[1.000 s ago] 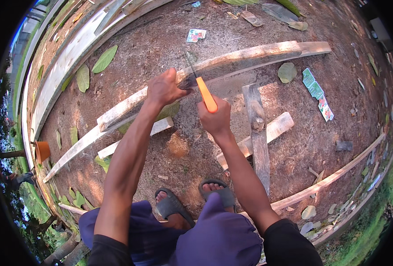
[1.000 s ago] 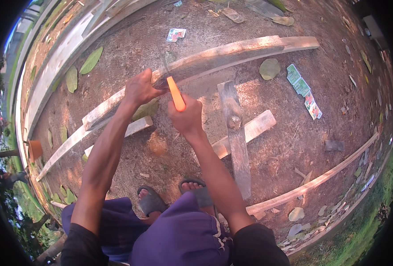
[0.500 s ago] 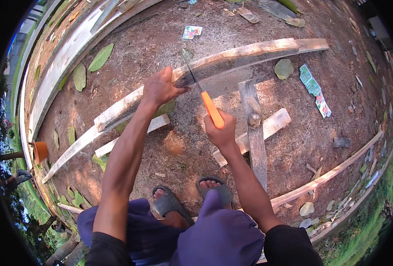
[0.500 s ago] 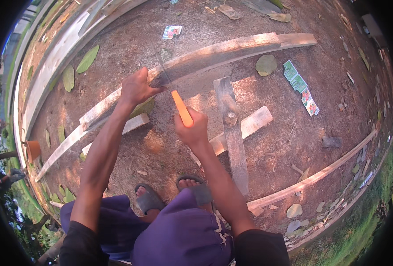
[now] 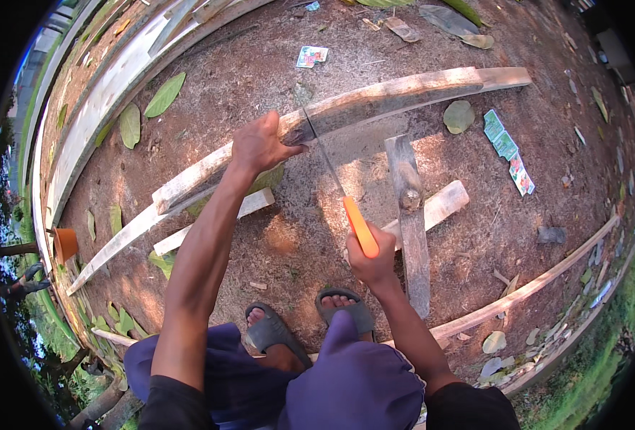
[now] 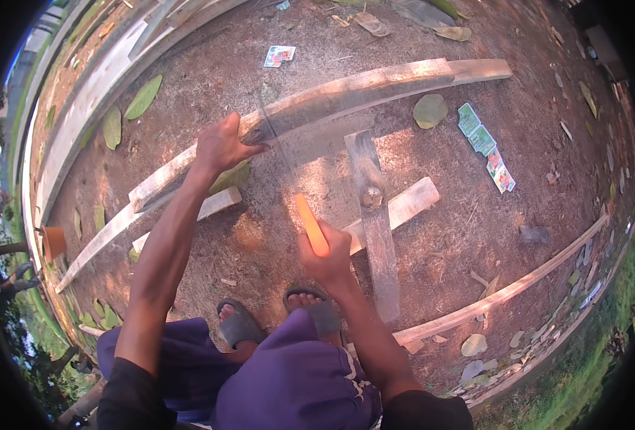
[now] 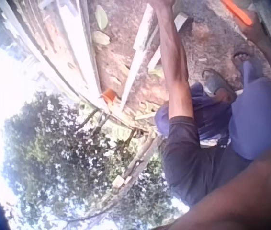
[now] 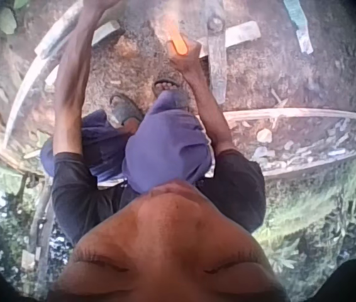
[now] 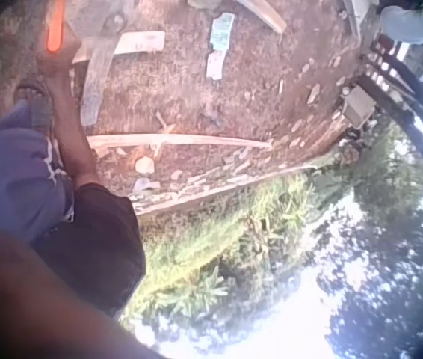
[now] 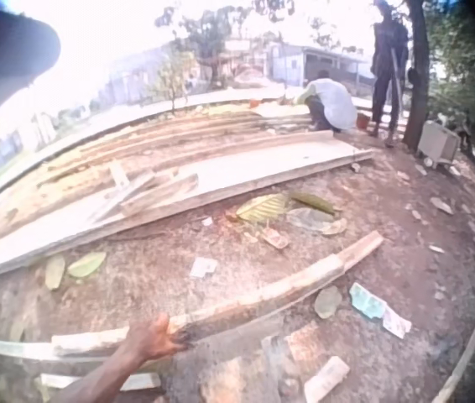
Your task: The person cuts a wooden plank with a hand saw, then uses a hammer and nails from a bucket to attach the plank to a larger wooden frame on the ground.
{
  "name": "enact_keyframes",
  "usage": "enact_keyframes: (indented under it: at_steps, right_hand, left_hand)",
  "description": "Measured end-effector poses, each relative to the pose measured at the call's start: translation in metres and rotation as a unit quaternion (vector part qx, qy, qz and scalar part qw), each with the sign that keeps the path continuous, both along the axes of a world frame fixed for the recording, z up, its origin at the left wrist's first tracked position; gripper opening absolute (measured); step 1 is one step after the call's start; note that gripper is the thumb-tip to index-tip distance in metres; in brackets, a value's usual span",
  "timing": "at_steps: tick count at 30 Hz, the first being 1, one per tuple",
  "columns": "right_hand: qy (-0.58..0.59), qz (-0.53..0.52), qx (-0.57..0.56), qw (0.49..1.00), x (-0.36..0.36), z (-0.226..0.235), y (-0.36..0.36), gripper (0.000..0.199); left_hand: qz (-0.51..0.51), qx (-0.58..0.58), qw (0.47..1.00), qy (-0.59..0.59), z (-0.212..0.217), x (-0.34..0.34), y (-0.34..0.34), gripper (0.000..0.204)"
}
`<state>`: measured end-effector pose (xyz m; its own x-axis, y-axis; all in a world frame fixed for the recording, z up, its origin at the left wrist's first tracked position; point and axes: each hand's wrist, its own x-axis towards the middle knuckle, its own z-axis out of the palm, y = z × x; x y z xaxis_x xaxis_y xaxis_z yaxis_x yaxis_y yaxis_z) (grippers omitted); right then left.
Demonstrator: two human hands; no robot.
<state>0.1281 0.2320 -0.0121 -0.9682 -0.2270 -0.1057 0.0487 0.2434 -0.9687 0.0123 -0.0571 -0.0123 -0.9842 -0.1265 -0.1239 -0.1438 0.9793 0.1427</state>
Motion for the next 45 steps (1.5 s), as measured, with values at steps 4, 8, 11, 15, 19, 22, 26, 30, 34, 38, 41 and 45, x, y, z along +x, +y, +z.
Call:
enact_keyframes:
  at_steps: [4,8,11,15,19,22,26,30,34,38,41,45]
  right_hand:
    - [0.035,-0.009,0.007,0.999,-0.121,0.018,-0.094,0.023]
    - [0.052,-0.048,-0.014,0.997,-0.020,-0.004,-0.021,0.013]
    - [0.070,0.007,0.049,0.996,0.059,-0.008,0.052,0.014]
    - [0.121,0.015,0.088,0.989,0.096,0.010,0.087,0.014]
    - [0.173,-0.028,0.110,0.978,0.080,0.030,0.102,0.014]
    - [0.183,-0.075,0.179,0.964,0.070,0.036,0.111,0.015]
    - [0.186,-0.188,0.163,0.950,0.059,0.013,0.124,0.023]
    - [0.111,-0.207,0.252,0.939,0.039,0.022,0.130,0.035]
    - [0.033,-0.164,0.317,0.934,0.026,0.010,0.140,0.043]
    - [0.028,-0.053,0.345,0.937,0.015,0.004,0.135,0.047]
    - [0.090,-0.055,0.315,0.943,-0.004,0.012,0.121,0.051]
    - [0.164,-0.059,0.255,0.951,-0.057,0.026,0.094,0.056]
  left_hand:
    - [-0.012,-0.010,1.000,0.026,0.002,-0.008,0.001,0.080]
    - [-0.013,-0.030,0.999,-0.010,0.004,-0.004,-0.009,0.085]
    - [-0.015,-0.040,0.999,-0.010,-0.001,-0.001,-0.012,0.089]
    - [-0.009,-0.033,0.999,-0.025,0.007,0.000,-0.001,0.089]
    - [-0.042,0.001,0.999,-0.015,0.020,0.001,0.002,0.084]
    - [-0.068,-0.001,0.997,-0.033,0.021,0.012,-0.008,0.091]
    - [-0.080,-0.033,0.996,-0.004,0.021,0.028,-0.017,0.111]
    - [-0.061,-0.074,0.995,-0.034,0.028,0.046,-0.026,0.115]
    - [-0.029,-0.048,0.994,-0.092,0.045,0.054,-0.034,0.092]
    - [0.006,-0.024,0.987,-0.159,0.049,0.057,-0.048,0.074]
    - [-0.018,-0.005,0.995,-0.103,0.054,0.066,-0.046,0.064]
    - [-0.014,-0.002,0.997,-0.070,0.103,0.073,-0.051,0.061]
